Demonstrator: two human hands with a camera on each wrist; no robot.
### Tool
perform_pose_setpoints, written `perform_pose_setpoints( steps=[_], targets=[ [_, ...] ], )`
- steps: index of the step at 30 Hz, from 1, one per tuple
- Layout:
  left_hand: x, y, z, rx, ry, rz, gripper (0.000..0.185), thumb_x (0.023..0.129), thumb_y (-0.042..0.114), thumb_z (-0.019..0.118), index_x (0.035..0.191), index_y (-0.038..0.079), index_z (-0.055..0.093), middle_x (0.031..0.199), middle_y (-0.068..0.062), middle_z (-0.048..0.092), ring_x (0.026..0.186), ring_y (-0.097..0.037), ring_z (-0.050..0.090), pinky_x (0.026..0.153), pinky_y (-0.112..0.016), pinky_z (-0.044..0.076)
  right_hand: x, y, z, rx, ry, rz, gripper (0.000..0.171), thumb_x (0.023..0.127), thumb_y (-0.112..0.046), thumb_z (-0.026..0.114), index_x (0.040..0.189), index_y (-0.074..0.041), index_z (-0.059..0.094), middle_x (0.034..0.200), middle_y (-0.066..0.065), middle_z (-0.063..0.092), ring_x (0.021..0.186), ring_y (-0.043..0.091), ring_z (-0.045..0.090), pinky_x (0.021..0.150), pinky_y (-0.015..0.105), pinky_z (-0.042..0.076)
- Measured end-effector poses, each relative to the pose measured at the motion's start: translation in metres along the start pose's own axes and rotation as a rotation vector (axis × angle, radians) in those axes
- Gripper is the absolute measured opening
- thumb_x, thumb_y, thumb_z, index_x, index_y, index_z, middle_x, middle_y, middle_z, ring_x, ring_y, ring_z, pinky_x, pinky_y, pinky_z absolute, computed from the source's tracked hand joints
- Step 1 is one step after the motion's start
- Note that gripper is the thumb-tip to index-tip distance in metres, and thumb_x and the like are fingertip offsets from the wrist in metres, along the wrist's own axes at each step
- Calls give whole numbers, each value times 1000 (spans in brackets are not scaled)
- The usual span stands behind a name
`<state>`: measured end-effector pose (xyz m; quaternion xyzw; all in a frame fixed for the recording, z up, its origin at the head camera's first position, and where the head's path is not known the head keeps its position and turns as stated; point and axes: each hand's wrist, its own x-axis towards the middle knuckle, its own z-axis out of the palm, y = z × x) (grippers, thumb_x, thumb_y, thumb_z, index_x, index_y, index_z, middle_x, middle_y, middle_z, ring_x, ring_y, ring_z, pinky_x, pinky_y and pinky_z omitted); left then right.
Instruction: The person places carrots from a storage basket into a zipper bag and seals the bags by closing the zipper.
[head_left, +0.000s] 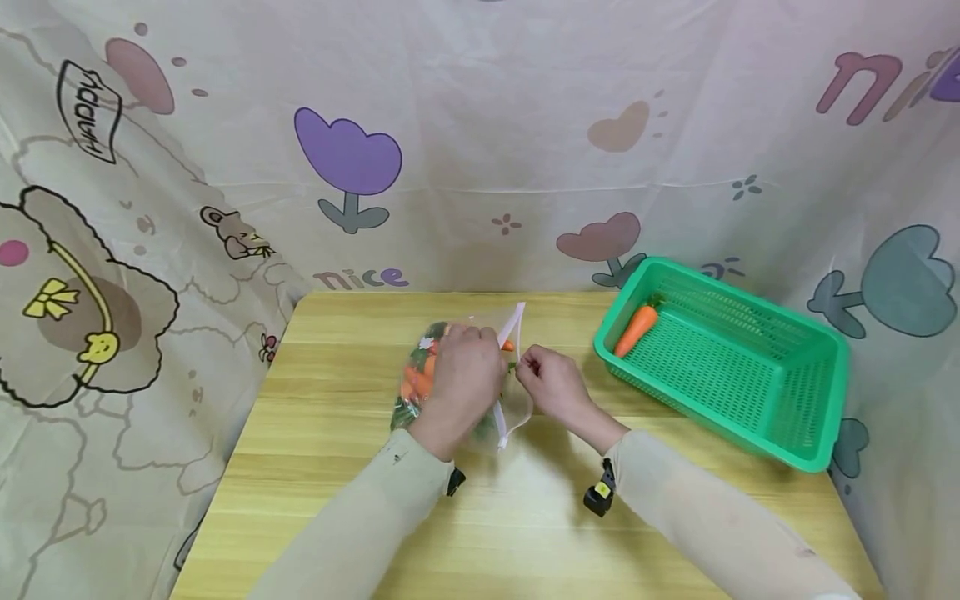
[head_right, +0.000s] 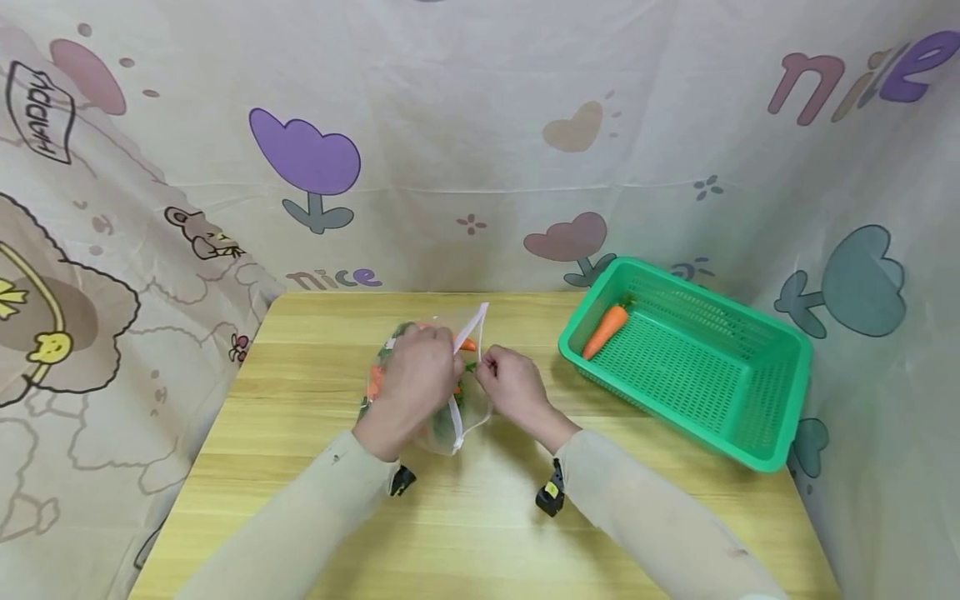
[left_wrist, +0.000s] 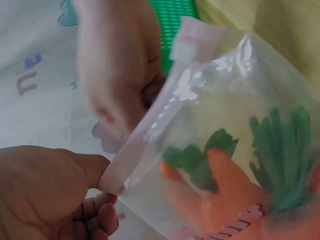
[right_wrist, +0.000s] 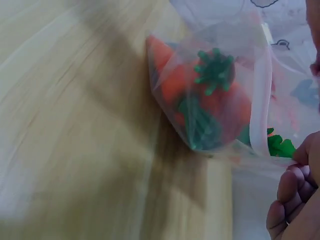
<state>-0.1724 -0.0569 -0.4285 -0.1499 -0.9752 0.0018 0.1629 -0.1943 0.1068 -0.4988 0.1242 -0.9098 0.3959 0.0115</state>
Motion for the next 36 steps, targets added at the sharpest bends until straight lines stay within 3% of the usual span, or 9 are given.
perform_pose_setpoints(
  steps=[4,8,13,18,23,28,36],
  targets=[
    [2,0,7,75,0,6,16,91,16,74,83,6,63,73,-6,63,74,-27,59,70,-38,49,6,-2,5,-39,-15,51,15,96,-20,63,82,-14,67,72,0,63,64,17,56,63,34,46],
    [3,-7,9,69,-2,1,19,93,19,74,87,5,64,77,-8,63,75,-28,56,67,-38,47,9,8,9,-79,-29,93,16,96,-21,62,82,-14,65,71,1,62,64,19,57,60,34,45],
    [4,-14,10,38,28,40,23,91,23,78,88,5,65,76,-8,62,74,-28,53,66,-37,46,10,19,7,-118,-29,80,14,95,-22,63,84,-14,64,74,2,61,64,19,55,59,34,43],
    [4,-17,13,17,32,51,31,92,29,81,90,3,64,76,-8,60,74,-28,51,66,-36,43,8,22,-6,-204,-44,35,14,96,-25,65,95,-11,69,87,4,69,73,20,63,61,36,49],
    [0,-21,14,-26,30,52,29,92,26,80,91,2,64,76,-8,61,73,-28,50,66,-37,43,9,23,-34,-303,10,-94,16,97,-22,65,100,-7,72,96,8,73,81,25,70,66,42,57],
    [-5,-23,13,-95,40,26,22,93,20,77,90,3,65,77,-10,63,73,-29,50,65,-38,42,16,33,-79,-367,106,-274,14,97,-12,62,98,-2,73,93,13,73,80,29,72,66,44,59],
    [-5,-20,12,-131,52,26,14,91,14,72,87,3,63,77,-10,64,72,-29,51,64,-38,43,33,82,-155,-578,221,-499,2,91,-1,69,93,-1,69,80,10,64,67,28,59,58,43,53]
  ],
)
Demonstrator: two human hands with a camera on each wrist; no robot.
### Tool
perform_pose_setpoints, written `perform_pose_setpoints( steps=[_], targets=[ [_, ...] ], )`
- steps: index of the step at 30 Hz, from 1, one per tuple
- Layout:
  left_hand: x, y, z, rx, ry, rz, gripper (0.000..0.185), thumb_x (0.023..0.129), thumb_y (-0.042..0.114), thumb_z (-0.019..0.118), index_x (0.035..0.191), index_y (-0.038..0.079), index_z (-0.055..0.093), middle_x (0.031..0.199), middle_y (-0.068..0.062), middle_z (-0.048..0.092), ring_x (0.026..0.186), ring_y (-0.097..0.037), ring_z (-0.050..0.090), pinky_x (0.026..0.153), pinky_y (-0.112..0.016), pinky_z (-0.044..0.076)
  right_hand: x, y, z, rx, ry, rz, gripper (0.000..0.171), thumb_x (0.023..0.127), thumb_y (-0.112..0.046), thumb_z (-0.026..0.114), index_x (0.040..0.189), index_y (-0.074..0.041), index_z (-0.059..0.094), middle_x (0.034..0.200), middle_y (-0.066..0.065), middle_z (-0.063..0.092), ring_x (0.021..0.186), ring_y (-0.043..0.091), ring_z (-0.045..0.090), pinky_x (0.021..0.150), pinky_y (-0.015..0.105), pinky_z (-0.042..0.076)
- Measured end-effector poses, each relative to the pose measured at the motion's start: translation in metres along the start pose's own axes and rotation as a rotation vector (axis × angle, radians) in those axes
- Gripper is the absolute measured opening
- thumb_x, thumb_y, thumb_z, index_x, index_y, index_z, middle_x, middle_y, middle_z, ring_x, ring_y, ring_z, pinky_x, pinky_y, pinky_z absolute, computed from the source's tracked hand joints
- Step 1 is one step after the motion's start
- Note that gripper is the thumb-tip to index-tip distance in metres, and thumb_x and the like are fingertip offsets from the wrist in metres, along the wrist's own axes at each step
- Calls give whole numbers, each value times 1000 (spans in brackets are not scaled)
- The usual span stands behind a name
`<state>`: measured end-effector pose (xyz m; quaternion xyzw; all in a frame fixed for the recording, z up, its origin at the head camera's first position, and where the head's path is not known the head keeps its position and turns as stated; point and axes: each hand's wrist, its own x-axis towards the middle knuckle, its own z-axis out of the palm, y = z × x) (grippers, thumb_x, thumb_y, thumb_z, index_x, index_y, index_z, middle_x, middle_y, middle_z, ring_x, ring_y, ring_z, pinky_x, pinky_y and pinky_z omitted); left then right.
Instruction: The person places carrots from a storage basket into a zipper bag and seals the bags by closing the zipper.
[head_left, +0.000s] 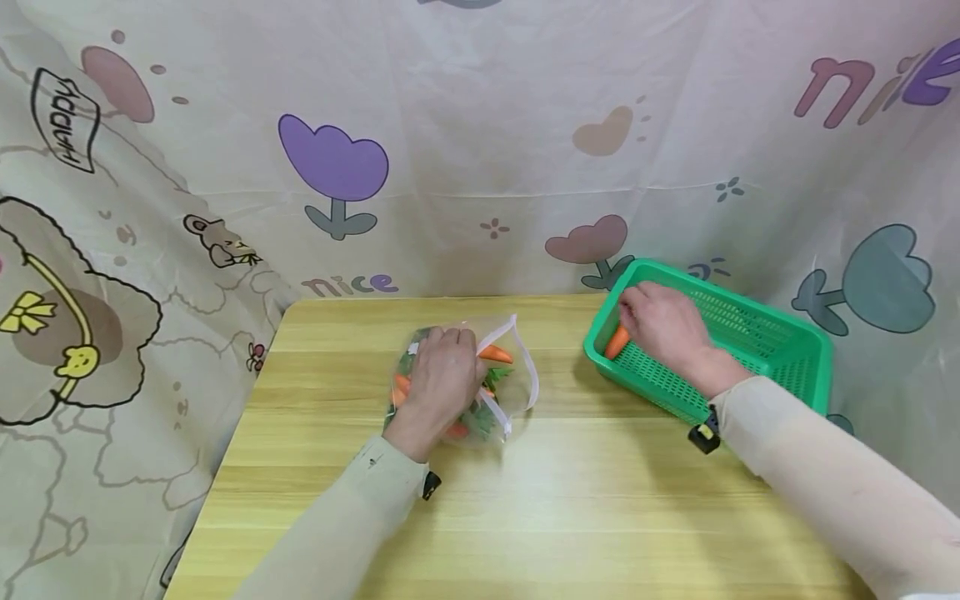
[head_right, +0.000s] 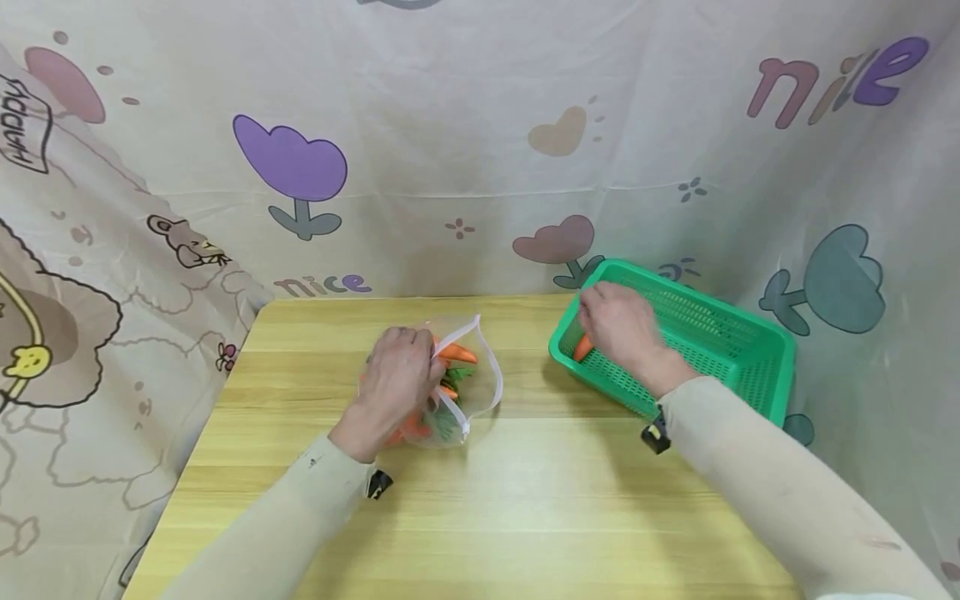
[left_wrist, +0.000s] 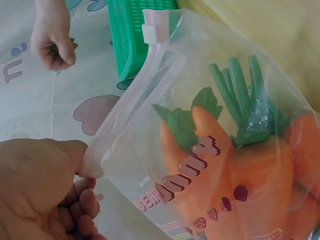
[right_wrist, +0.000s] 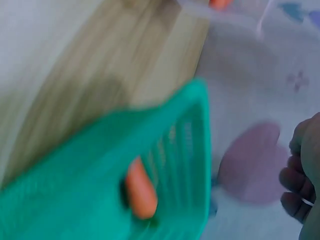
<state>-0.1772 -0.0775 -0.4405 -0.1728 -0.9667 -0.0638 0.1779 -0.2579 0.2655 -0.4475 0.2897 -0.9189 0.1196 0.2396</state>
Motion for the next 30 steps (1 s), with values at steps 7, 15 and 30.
perform_pose_setpoints(
  steps=[7,15,30],
  targets=[
    [0,0,2,-18,-10,-2,14,92,13,71,86,4,63,73,-8,61,71,-28,48,67,-38,43,-12,53,-2,-148,-140,-97,8,92,-5,74,97,-1,69,87,13,65,78,32,59,68,45,53],
    [0,-2,4,-12,1,-7,16,91,13,70,82,7,59,72,-6,58,69,-28,49,68,-38,45,-15,88,16,-304,-335,-288,24,91,-17,78,106,-3,67,106,16,69,101,38,60,78,48,47],
    [-1,-3,6,-23,-34,-38,13,90,13,71,85,6,61,75,-7,61,76,-30,56,73,-40,50,-17,106,63,-336,-519,-375,26,92,-17,75,113,-6,64,112,13,65,102,36,56,81,50,45]
  ],
)
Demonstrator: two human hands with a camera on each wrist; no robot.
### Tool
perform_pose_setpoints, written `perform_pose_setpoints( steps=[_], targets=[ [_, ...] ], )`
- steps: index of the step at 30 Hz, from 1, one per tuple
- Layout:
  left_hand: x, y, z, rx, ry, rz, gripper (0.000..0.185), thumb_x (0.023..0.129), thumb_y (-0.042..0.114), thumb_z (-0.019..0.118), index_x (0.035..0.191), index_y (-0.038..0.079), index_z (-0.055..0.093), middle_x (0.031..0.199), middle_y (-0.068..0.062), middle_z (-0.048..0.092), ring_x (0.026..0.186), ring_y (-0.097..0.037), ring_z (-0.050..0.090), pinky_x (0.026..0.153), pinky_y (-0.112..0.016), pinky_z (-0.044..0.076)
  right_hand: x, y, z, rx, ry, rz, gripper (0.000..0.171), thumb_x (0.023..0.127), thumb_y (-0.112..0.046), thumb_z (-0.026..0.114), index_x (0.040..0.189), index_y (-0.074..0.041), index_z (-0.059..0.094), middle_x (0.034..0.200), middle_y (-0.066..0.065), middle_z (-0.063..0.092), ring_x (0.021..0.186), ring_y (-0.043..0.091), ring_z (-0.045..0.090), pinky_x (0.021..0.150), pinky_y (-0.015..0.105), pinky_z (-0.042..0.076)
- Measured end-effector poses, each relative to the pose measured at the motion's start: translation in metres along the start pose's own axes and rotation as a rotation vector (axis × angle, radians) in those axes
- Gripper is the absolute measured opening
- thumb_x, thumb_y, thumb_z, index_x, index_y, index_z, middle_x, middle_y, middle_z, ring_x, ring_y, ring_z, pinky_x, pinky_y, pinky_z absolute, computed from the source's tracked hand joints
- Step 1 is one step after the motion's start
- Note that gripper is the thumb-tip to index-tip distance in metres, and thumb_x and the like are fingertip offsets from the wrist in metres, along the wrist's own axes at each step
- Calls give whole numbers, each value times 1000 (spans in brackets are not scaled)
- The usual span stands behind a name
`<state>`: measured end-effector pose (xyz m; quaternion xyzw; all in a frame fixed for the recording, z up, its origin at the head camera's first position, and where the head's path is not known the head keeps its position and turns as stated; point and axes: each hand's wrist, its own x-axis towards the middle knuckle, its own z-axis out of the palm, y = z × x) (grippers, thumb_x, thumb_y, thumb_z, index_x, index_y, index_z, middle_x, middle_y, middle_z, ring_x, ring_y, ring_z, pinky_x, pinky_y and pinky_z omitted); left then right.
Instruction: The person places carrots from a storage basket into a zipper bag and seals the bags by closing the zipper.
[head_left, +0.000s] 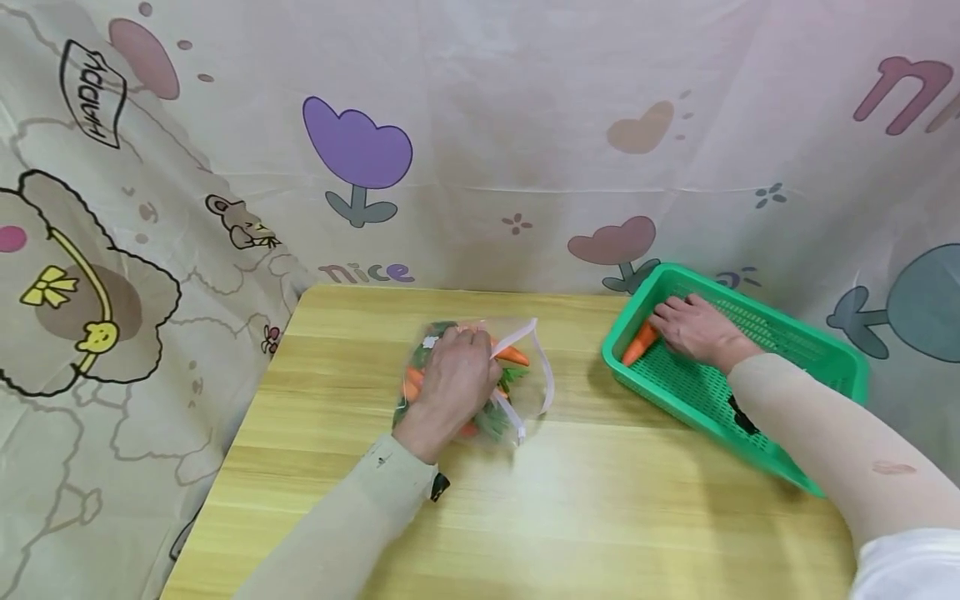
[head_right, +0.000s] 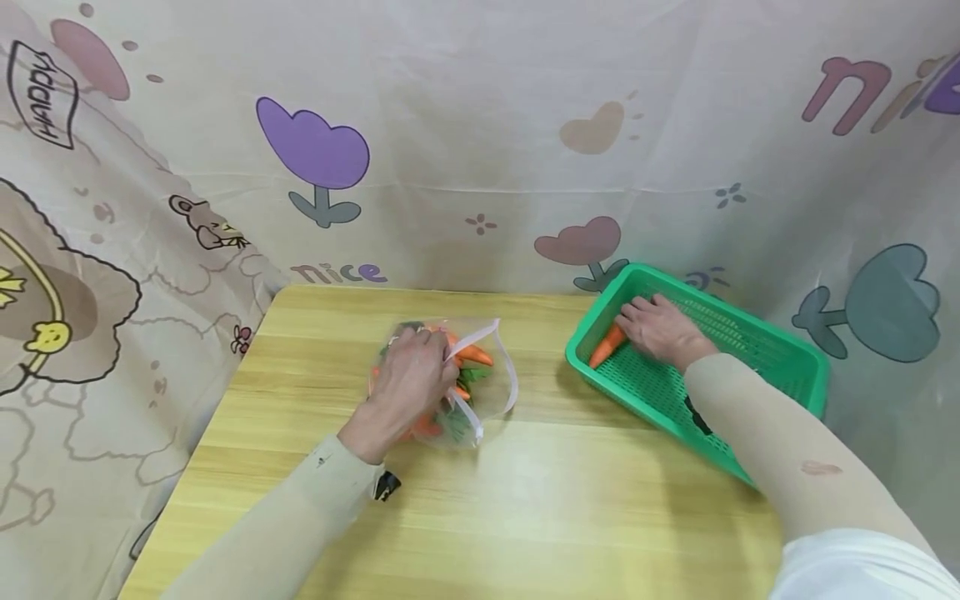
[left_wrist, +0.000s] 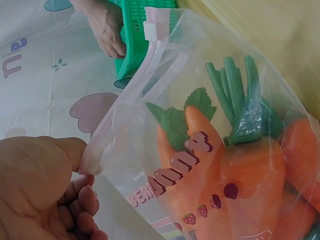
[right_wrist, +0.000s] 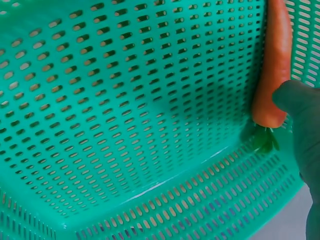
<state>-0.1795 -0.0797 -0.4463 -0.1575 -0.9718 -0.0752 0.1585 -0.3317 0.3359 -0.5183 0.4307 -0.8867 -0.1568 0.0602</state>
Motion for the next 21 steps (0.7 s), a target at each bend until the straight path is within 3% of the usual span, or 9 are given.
perform_pose_setpoints(
  steps=[8,13,21],
  targets=[
    [0,-1,3,30,60,24,12,88,12,71,83,7,62,70,-6,59,68,-29,56,66,-38,48,5,-1,8,26,-64,34,28,93,-18,75,115,-6,62,114,14,62,104,38,55,83,52,44],
    [1,0,3,27,48,24,10,89,11,70,85,6,63,70,-6,58,67,-27,55,67,-37,46,2,0,11,33,-130,82,37,95,-20,74,126,-4,63,126,17,63,113,40,56,89,56,47],
    [1,0,4,11,29,17,9,89,11,69,85,6,63,69,-5,57,66,-26,54,69,-38,45,-1,0,13,54,-160,98,41,96,-16,70,133,-1,60,136,20,64,126,43,57,102,61,47]
  ],
)
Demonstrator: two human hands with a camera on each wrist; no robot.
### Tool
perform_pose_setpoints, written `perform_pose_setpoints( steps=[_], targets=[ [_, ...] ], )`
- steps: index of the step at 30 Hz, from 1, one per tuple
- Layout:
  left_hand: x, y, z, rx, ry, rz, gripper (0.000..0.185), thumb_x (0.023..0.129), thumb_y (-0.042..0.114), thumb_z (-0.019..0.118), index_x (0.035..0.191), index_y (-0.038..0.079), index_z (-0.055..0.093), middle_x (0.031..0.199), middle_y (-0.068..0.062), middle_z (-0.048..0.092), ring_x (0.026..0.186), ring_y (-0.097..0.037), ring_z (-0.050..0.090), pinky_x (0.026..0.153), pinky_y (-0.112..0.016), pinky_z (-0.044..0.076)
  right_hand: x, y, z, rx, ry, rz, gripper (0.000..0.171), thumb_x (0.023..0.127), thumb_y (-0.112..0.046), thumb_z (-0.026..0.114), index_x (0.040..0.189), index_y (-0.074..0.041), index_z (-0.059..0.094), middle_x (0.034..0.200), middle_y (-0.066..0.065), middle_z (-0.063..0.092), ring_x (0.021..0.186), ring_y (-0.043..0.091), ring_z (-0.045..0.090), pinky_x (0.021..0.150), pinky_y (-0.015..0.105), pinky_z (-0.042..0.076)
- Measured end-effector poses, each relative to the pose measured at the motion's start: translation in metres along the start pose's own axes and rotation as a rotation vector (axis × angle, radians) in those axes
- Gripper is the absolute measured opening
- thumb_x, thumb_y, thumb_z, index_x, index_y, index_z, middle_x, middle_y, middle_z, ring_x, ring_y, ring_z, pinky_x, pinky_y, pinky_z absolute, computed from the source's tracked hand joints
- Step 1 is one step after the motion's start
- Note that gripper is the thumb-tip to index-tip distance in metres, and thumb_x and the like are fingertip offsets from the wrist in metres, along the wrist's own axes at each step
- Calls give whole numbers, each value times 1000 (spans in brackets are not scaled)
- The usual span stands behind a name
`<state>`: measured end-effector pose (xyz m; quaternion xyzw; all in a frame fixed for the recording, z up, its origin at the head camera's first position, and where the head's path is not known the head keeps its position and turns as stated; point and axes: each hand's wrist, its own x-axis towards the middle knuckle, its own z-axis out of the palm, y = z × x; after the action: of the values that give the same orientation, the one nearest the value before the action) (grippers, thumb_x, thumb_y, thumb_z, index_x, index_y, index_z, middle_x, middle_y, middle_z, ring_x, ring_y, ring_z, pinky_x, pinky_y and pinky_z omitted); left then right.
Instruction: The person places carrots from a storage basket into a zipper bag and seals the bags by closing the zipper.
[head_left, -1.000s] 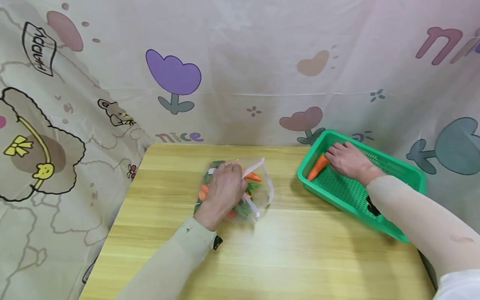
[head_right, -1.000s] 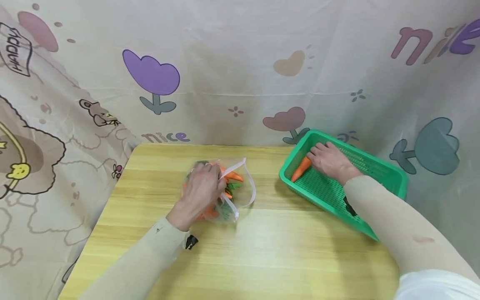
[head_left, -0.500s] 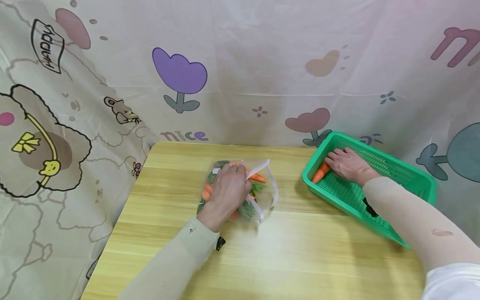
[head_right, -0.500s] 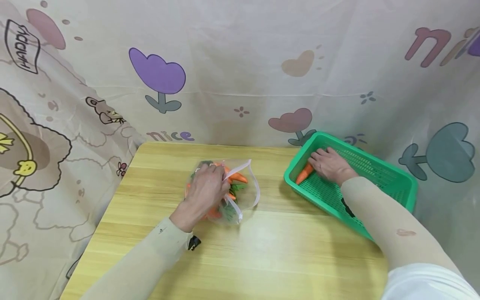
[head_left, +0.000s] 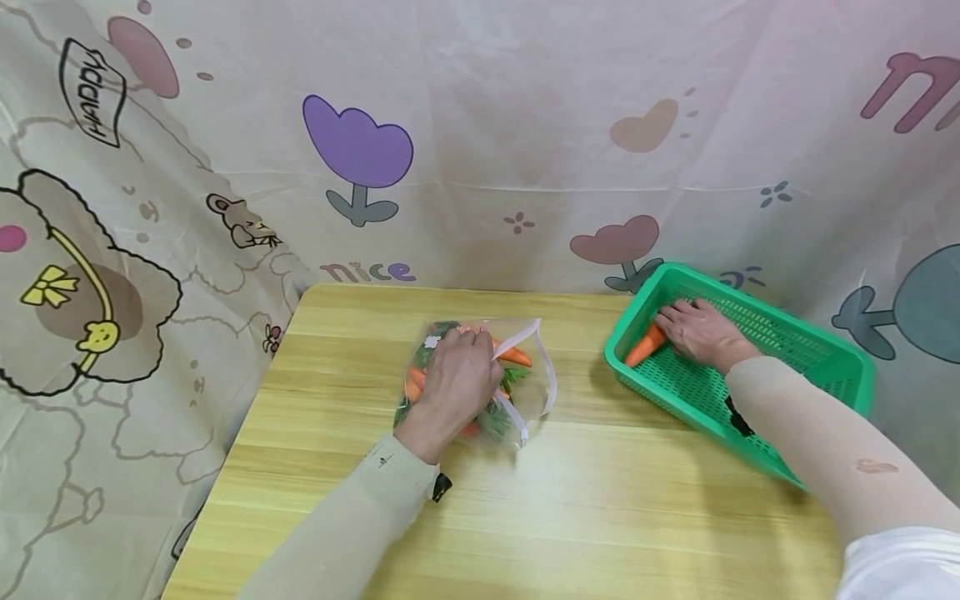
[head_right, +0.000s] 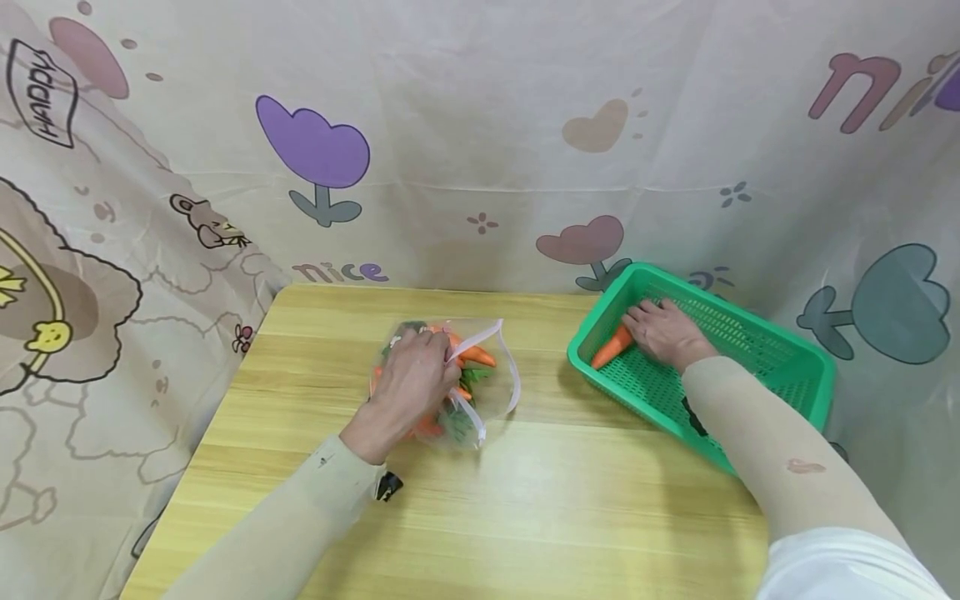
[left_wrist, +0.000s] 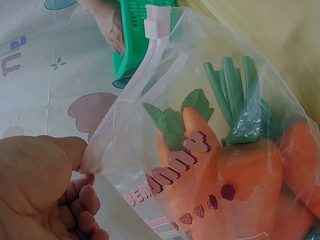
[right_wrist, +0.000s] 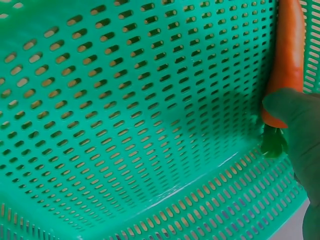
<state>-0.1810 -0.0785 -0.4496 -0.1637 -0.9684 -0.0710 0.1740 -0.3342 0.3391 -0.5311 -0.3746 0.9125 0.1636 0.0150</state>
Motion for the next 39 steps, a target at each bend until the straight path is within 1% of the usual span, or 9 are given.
perform_pose_setpoints(
  steps=[6,9,13,18,23,28,33,35,39],
  targets=[
    [0,0,-2,-22,-30,-14,10,90,12,70,86,6,63,70,-5,57,67,-26,54,70,-39,46,-3,-2,1,22,20,1,26,95,-6,70,120,-7,61,127,18,69,124,42,60,104,64,45],
    [0,0,-2,-31,-42,-22,11,89,12,70,85,6,62,70,-5,57,67,-26,54,71,-39,46,-5,-3,1,33,11,16,29,94,-2,71,121,-7,62,125,19,69,123,44,59,105,67,44],
    [-1,-1,-2,-35,-37,-27,11,89,11,70,83,7,61,69,-4,55,67,-26,53,71,-39,45,-9,-3,0,42,-13,48,27,95,-5,71,121,-7,64,125,19,68,123,44,56,106,68,42],
    [-1,-1,-2,-36,-19,-16,9,89,11,70,86,5,65,69,-5,57,67,-26,53,72,-40,46,-15,1,2,40,-21,62,17,94,-6,72,110,-8,65,118,17,69,116,42,56,101,66,44],
    [-2,-1,-3,-42,-25,-12,10,90,12,69,86,5,64,69,-4,57,67,-26,53,74,-40,46,-22,6,7,53,-35,77,26,90,-3,77,113,-8,67,120,17,69,115,42,57,98,66,46],
    [-2,0,-4,-49,-33,-16,10,89,11,69,85,7,62,68,-3,56,67,-26,54,76,-40,47,-27,9,7,90,-56,109,33,91,-1,74,124,-4,68,128,21,68,121,46,57,105,73,41],
    [-1,1,-5,-47,-50,-26,8,89,11,70,87,6,64,70,-4,59,68,-25,55,78,-39,47,-32,12,4,105,-46,125,25,92,-5,74,116,-6,69,124,20,69,118,46,58,103,72,42],
    [-1,1,-5,-52,-50,-28,9,89,12,70,92,3,67,72,-5,62,69,-25,55,79,-38,46,-34,13,3,108,-46,127,22,91,-8,74,113,-6,68,120,19,69,114,44,58,101,71,43],
    [0,1,-5,-63,-65,-45,9,90,13,71,91,4,67,72,-4,61,71,-25,54,79,-38,46,-38,16,-1,110,-44,131,29,88,-13,77,115,-4,66,114,18,69,107,42,59,94,65,47]
  ],
)
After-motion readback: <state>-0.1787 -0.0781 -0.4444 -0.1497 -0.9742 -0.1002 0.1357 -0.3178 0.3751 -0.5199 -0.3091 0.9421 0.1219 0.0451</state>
